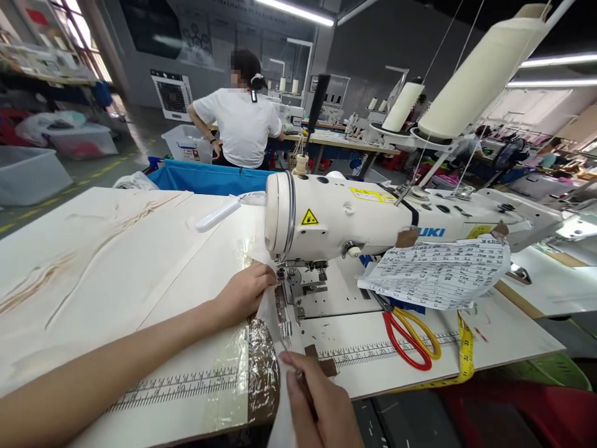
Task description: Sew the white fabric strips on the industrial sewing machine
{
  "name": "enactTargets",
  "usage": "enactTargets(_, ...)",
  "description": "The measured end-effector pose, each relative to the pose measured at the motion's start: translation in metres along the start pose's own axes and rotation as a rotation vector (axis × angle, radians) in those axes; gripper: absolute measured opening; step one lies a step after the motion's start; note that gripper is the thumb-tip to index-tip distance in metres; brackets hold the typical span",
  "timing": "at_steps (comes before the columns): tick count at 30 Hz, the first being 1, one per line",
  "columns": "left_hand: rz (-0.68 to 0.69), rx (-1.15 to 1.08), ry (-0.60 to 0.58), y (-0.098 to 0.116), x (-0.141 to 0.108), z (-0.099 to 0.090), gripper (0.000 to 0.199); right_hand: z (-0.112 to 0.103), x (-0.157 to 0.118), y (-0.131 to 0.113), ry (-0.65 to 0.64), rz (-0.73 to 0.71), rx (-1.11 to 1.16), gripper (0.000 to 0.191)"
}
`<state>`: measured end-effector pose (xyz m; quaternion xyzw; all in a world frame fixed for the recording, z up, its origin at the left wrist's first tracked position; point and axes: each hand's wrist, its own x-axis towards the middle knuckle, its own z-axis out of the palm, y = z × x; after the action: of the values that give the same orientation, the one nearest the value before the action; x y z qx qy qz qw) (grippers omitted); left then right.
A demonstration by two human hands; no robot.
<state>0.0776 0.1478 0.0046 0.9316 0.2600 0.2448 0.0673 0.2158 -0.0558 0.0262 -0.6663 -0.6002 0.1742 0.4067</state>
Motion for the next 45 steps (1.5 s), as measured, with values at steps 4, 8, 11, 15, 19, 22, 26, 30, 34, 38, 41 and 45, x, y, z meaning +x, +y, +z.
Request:
enactTargets(4, -0.015, -0.116, 0.006, -0.007, -0.001, -0.001, 0.020, 0.002, 0.024, 0.018, -0.011, 0.042, -0.016, 0.035)
enactTargets(8, -0.021, -0.155, 0.029, -0.008, -0.001, -0.001, 0.020, 0.012, 0.043, 0.027, 0.079, -0.074, -0.156, 0.034)
enactTargets(11, -0.040, -0.175, 0.034, -0.007, 0.000, -0.002, 0.020, 0.019, 0.052, 0.029, 0.135, -0.205, -0.262, 0.035)
enactTargets(15, -0.079, -0.219, 0.013, -0.006, 0.002, -0.004, 0.020, 0.024, 0.059, 0.027, 0.152, -0.239, -0.346, 0.035)
enactTargets(19, -0.077, -0.229, 0.025, -0.006, 0.004, -0.006, 0.022, 0.026, 0.061, 0.026, 0.156, -0.247, -0.350, 0.038)
enactTargets(22, -0.071, -0.208, 0.025, -0.006, 0.004, -0.006, 0.023, 0.028, 0.062, 0.028, 0.164, -0.253, -0.345, 0.038)
enactTargets(26, -0.074, -0.202, 0.011, -0.006, 0.005, -0.006, 0.023, 0.029, 0.063, 0.028, 0.163, -0.245, -0.347, 0.038)
enactTargets(30, -0.060, -0.206, 0.028, -0.005, 0.005, -0.007, 0.023, 0.029, 0.064, 0.027, 0.150, -0.249, -0.352, 0.040)
enactTargets(34, -0.075, -0.189, -0.005, -0.004, 0.006, -0.006, 0.022, 0.030, 0.064, 0.027, 0.139, -0.256, -0.361, 0.044)
enactTargets(38, -0.070, -0.155, -0.006, -0.006, 0.007, -0.003, 0.020, 0.031, 0.063, 0.028, 0.141, -0.258, -0.374, 0.047)
enactTargets(41, -0.082, -0.165, 0.017, -0.006, 0.008, -0.002, 0.021, 0.031, 0.063, 0.028, 0.143, -0.258, -0.382, 0.046)
enactTargets(45, -0.113, -0.239, 0.043, -0.006, 0.009, -0.003, 0.022, 0.029, 0.061, 0.027, 0.144, -0.256, -0.374, 0.044)
